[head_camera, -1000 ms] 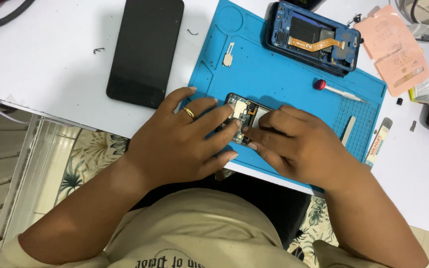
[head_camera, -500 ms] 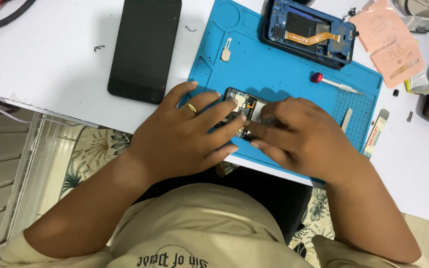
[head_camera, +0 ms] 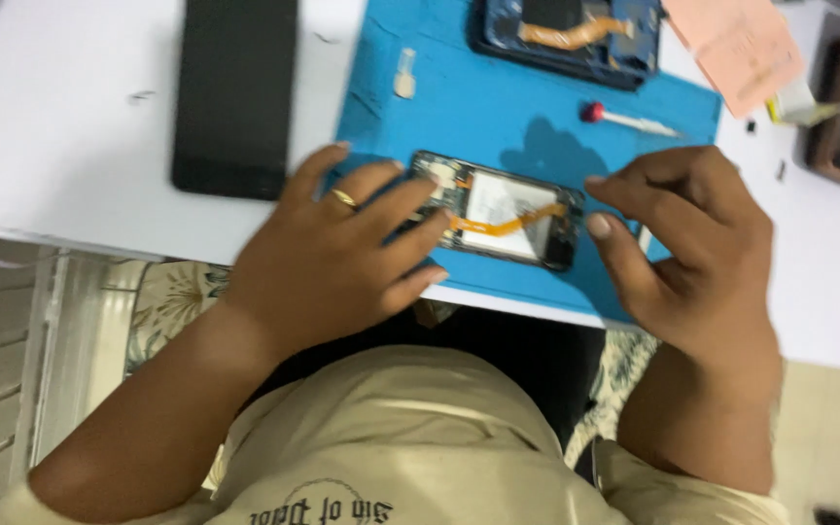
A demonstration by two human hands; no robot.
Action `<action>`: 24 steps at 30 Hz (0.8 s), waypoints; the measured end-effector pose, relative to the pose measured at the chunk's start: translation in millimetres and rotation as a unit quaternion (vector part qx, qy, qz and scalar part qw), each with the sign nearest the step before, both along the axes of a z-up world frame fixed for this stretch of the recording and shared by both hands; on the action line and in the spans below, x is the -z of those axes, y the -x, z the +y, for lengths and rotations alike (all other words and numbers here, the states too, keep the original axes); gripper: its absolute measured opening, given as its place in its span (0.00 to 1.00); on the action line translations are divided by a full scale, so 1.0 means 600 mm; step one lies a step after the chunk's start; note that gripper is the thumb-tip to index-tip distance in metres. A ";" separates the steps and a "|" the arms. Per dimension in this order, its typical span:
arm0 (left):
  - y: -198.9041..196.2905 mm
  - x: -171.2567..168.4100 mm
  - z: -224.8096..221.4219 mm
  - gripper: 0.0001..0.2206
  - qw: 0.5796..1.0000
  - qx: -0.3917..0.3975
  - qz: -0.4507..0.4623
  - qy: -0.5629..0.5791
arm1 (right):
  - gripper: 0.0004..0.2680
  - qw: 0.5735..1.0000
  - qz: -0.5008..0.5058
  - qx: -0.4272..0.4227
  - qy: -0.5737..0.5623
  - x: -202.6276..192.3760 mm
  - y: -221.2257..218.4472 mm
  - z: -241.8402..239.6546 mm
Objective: Assembling a Samsung Galaxy A50 phone by connecting internal ribbon cables, installing the battery, and snapping the back cover into place.
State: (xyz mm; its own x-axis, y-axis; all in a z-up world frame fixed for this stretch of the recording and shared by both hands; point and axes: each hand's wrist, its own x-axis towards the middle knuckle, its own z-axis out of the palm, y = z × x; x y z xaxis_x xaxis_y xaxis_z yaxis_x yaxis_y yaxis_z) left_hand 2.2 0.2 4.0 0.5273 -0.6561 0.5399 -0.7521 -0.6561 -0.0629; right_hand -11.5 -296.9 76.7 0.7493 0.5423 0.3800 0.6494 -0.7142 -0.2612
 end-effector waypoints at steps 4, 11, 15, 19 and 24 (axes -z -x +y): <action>0.001 -0.002 -0.003 0.20 1.000 0.001 0.015 -0.017 | 0.05 0.997 0.003 0.077 -0.020 0.039 0.019 0.001; 0.001 0.000 -0.003 0.18 1.000 -0.001 0.008 -0.029 | 0.07 0.990 0.008 0.124 -0.070 0.075 0.039 0.004; 0.005 0.005 -0.005 0.16 1.000 -0.010 0.013 -0.014 | 0.07 0.989 -0.013 0.112 -0.099 0.094 0.036 0.002; 0.011 -0.002 -0.012 0.19 0.999 -0.021 0.034 -0.037 | 0.06 0.989 -0.013 0.113 -0.096 0.096 0.038 0.004; 0.011 -0.003 -0.038 0.23 0.998 0.009 0.061 -0.033 | 0.08 0.993 0.008 0.096 -0.069 0.095 0.032 0.003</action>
